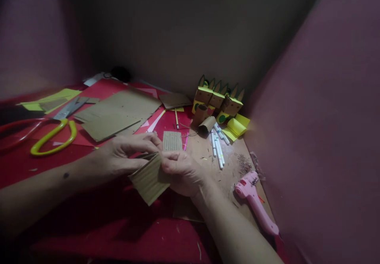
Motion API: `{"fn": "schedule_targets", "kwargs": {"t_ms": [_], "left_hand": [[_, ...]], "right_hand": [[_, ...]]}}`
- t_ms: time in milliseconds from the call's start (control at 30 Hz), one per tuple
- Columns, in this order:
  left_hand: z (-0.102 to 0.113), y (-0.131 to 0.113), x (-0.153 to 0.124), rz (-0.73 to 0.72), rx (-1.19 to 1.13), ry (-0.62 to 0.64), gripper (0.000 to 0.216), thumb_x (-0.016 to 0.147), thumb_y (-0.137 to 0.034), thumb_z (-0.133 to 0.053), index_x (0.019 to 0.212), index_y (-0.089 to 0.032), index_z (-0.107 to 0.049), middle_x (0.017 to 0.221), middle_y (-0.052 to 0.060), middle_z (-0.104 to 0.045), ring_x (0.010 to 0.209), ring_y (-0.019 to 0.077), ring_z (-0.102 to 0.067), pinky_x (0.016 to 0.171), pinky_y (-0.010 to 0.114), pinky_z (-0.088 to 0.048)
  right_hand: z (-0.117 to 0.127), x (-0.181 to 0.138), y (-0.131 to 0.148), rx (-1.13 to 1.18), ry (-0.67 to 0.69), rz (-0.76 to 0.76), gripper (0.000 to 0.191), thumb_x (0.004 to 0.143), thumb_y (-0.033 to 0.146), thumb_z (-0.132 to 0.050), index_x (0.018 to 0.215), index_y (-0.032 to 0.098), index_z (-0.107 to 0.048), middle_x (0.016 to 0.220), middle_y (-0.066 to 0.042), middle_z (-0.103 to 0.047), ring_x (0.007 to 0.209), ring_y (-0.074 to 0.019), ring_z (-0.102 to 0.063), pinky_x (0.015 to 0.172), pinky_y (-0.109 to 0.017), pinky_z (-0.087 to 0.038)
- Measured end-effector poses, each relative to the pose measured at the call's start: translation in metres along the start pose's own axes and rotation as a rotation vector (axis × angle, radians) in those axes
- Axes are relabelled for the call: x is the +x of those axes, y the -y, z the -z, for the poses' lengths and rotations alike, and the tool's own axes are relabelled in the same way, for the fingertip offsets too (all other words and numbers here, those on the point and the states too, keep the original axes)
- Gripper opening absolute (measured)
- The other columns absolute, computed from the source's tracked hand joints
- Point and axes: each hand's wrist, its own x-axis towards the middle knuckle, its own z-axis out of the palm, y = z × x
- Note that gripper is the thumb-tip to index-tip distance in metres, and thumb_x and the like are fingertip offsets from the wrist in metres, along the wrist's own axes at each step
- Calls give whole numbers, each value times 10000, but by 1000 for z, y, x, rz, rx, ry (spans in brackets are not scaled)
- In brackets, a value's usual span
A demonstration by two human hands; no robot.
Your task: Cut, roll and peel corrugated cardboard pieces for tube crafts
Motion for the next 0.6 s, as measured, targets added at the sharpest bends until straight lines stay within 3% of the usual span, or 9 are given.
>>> {"fn": "schedule_targets", "kwargs": {"t_ms": [133,333,500,600], "left_hand": [[-1,2,-2,-159,124,-10,169,827,-143,-567,795,-183,-728,875,28,-592,815,139,-585,719,242,-468],[-2,-4,-3,-223,175,-32,161,804,-103,-579,688,-157,-677,861,28,-574,787,122,-585,677,217,-457],[-5,-5,-1,-90,77,-55,179,814,-193,-600,652,-153,-665,853,36,-583,759,137,-602,650,228,-485],[-6,-3,1,98,-144,-47,111,794,-257,-639,743,-159,-653,850,30,-592,578,121,-599,485,228,-487]], "right_hand": [[1,-1,0,-35,24,8,390,614,372,-852,881,117,-726,785,-76,-732,815,-231,-701,817,-367,-517],[2,-1,-1,-40,12,11,375,599,314,-867,899,131,-737,761,-46,-725,695,-163,-684,740,-290,-509],[-1,0,-1,-43,-11,9,390,624,370,-841,884,112,-706,745,-72,-717,771,-232,-703,818,-401,-533],[-3,4,-3,-2,-30,52,388,658,400,-799,898,126,-668,784,-89,-718,814,-265,-704,824,-468,-546]]}}
